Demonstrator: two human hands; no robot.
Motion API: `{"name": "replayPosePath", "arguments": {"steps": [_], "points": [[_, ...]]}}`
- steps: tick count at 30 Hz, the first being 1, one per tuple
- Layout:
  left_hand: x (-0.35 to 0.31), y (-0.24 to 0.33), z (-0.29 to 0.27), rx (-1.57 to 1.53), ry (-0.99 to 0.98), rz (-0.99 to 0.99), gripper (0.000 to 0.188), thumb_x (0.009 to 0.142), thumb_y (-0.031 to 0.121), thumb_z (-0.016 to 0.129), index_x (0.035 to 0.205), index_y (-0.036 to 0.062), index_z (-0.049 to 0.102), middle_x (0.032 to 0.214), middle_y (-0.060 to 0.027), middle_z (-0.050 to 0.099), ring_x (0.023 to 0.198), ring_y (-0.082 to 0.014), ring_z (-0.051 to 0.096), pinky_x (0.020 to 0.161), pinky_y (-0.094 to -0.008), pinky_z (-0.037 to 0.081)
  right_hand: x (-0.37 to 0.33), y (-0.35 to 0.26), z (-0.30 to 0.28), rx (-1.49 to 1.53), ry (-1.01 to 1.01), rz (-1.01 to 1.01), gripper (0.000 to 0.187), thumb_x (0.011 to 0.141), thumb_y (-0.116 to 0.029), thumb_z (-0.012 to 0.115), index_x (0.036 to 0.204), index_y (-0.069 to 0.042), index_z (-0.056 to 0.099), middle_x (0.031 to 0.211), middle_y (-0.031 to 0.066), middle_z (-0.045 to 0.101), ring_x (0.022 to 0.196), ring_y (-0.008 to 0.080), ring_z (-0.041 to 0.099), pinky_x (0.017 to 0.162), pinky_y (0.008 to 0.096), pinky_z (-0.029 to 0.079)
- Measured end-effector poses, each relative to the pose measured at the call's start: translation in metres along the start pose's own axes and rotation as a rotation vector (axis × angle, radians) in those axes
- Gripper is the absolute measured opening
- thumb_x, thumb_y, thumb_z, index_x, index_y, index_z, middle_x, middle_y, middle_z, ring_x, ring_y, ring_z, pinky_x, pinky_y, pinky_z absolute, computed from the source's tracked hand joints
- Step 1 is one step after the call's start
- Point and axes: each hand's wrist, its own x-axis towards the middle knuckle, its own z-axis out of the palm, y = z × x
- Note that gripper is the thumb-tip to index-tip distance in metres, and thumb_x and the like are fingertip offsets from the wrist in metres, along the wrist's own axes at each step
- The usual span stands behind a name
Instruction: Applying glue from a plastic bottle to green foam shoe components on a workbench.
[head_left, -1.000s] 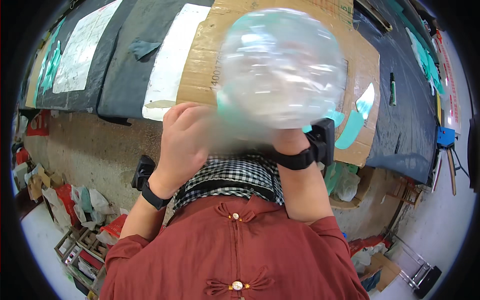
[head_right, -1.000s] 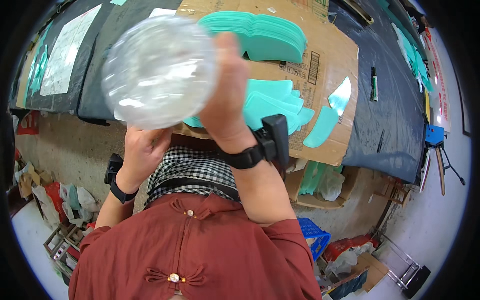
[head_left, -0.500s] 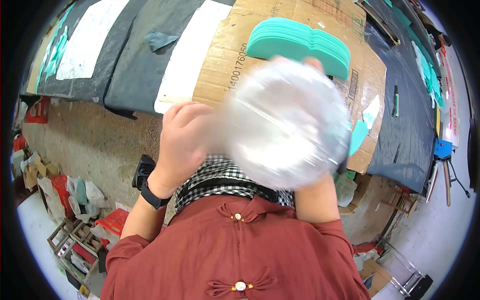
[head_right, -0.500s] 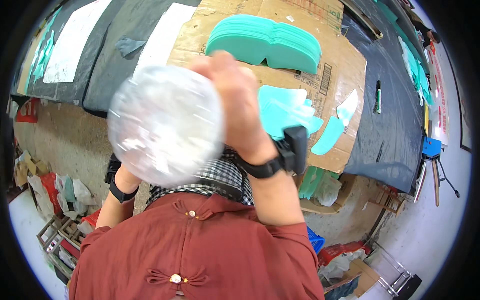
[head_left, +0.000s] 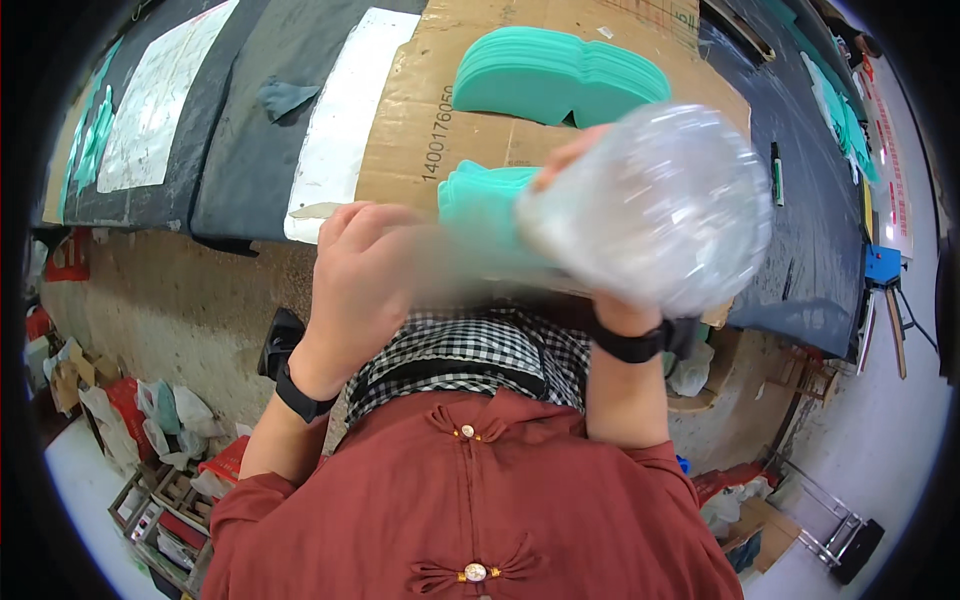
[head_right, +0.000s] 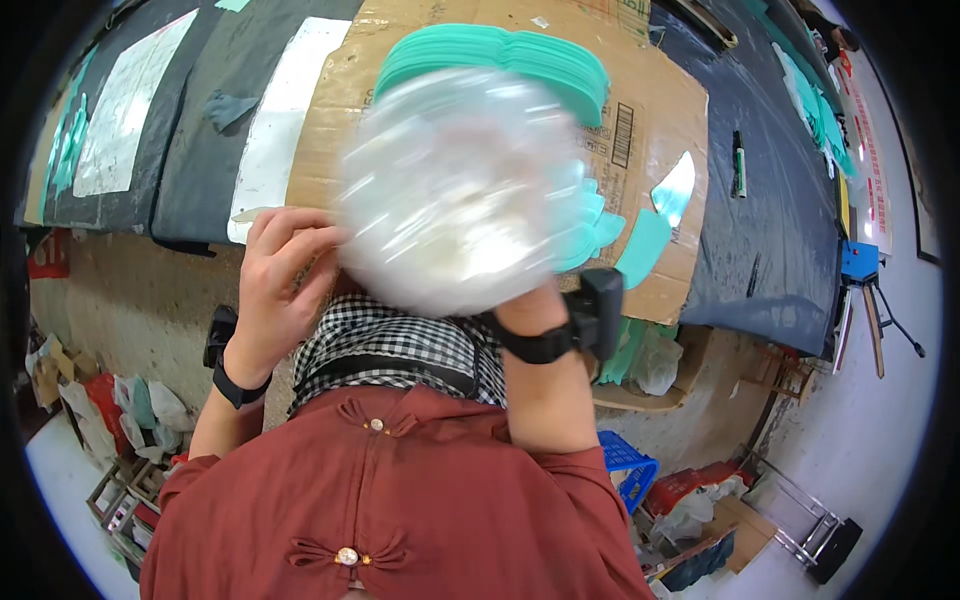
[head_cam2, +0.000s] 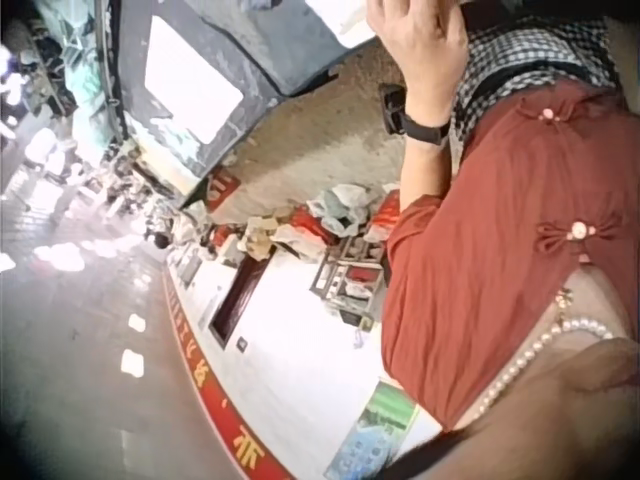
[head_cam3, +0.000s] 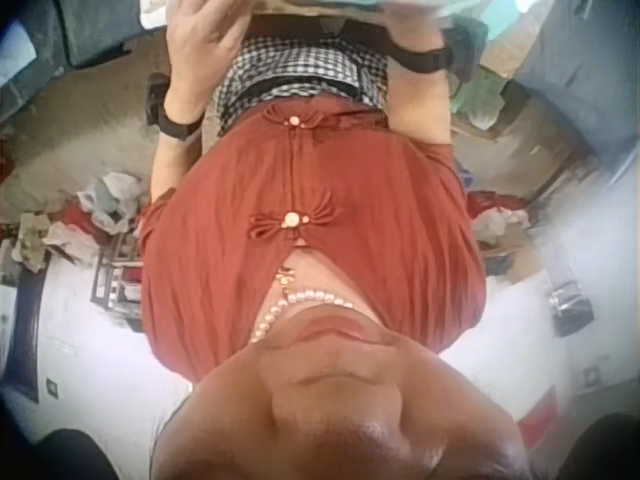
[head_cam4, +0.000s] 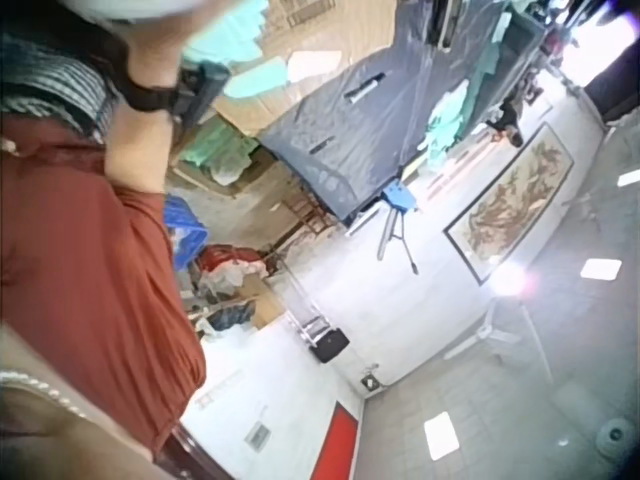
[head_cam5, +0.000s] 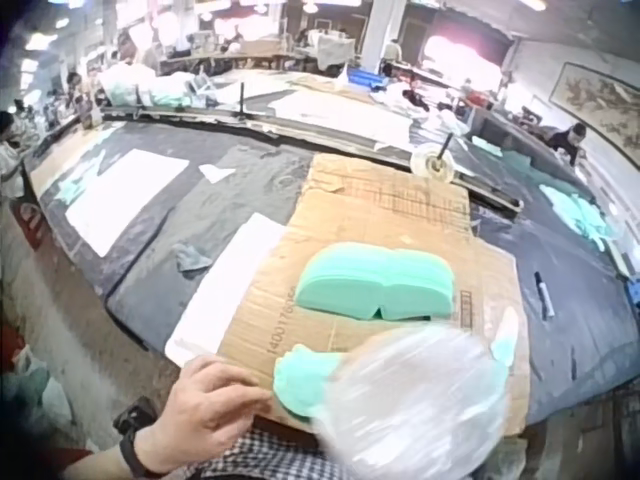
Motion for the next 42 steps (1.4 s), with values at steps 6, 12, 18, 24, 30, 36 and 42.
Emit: {"name": "replayPosePath", "arguments": {"steps": [6, 12, 18, 24, 30, 36, 42], "points": [[-0.012, -0.003, 0.006, 0.078, -0.015, -0.097, 0.021, 0.081, 0.001, 0.073, 0.101, 0.0074, 0.075, 0.103, -0.0093, 0.067, 0.099, -0.0311, 0.060, 0.088, -0.0402, 0.049, 0.023, 0.013, -0.018, -1.595, 0.199, -0.800, 0.054, 0.082, -0.031, 0.083, 0.125, -0.005, 0.064, 0.115, 0.0113, 0.071, 0.104, 0.0266, 0.069, 0.089, 0.0430, 0.055], [-0.016, 0.006, 0.009, -0.020, -0.258, -0.323, 0.021, 0.085, 0.004, 0.071, 0.106, 0.0053, 0.074, 0.103, -0.0151, 0.072, 0.098, -0.0357, 0.066, 0.086, -0.0393, 0.051, 0.046, 0.066, 0.038, -0.613, -0.082, -0.204, 0.022, 0.090, -0.010, 0.064, 0.109, 0.001, 0.061, 0.101, 0.0167, 0.067, 0.076, 0.0306, 0.064, 0.056, 0.0442, 0.046], [-0.013, 0.005, 0.007, 0.038, -0.016, -0.066, 0.021, 0.077, 0.004, 0.069, 0.097, 0.0067, 0.073, 0.104, -0.0085, 0.068, 0.099, -0.0338, 0.059, 0.093, -0.0435, 0.045, -0.018, 0.045, -0.020, 0.138, 0.194, 0.061, 0.051, 0.102, -0.045, 0.050, 0.128, -0.002, 0.057, 0.119, 0.0194, 0.068, 0.099, 0.0330, 0.068, 0.080, 0.0483, 0.059], [-0.002, 0.008, 0.004, 0.083, -0.028, -0.106, 0.023, 0.086, -0.002, 0.067, 0.107, 0.0046, 0.073, 0.105, -0.0108, 0.067, 0.102, -0.0287, 0.060, 0.091, -0.0387, 0.048, -0.049, -0.061, -0.044, -0.491, 0.256, -0.326, 0.053, 0.093, -0.042, 0.069, 0.117, 0.002, 0.053, 0.094, 0.0180, 0.065, 0.085, 0.0290, 0.066, 0.081, 0.0442, 0.054], [0.012, 0.018, 0.016, 0.055, -0.079, -0.037, 0.030, 0.087, -0.007, 0.062, 0.112, 0.0061, 0.073, 0.110, -0.0113, 0.067, 0.105, -0.0294, 0.059, 0.092, -0.0385, 0.047, -0.068, -0.064, -0.024, -0.589, 0.271, -0.368, 0.046, 0.095, -0.041, 0.066, 0.109, 0.002, 0.056, 0.089, 0.0176, 0.063, 0.080, 0.0273, 0.065, 0.082, 0.0420, 0.053], [0.018, 0.028, 0.030, 0.091, -0.137, 0.012, 0.031, 0.086, -0.006, 0.063, 0.112, 0.0072, 0.074, 0.110, -0.0108, 0.066, 0.106, -0.0306, 0.058, 0.093, -0.0395, 0.046, -0.077, -0.075, -0.061, -1.082, 0.562, -0.465, 0.048, 0.097, -0.042, 0.060, 0.113, 0.003, 0.057, 0.102, 0.0181, 0.063, 0.087, 0.0337, 0.064, 0.086, 0.0489, 0.053], [0.028, 0.037, 0.038, 0.128, -0.182, 0.034, 0.031, 0.082, -0.002, 0.067, 0.111, 0.0072, 0.074, 0.110, -0.0101, 0.066, 0.105, -0.0317, 0.057, 0.094, -0.0410, 0.045, -0.039, -0.034, -0.069, -0.038, 0.087, -0.276, 0.071, 0.096, -0.060, 0.052, 0.136, -0.001, 0.049, 0.123, 0.0221, 0.059, 0.108, 0.0355, 0.061, 0.096, 0.0511, 0.051]]}}
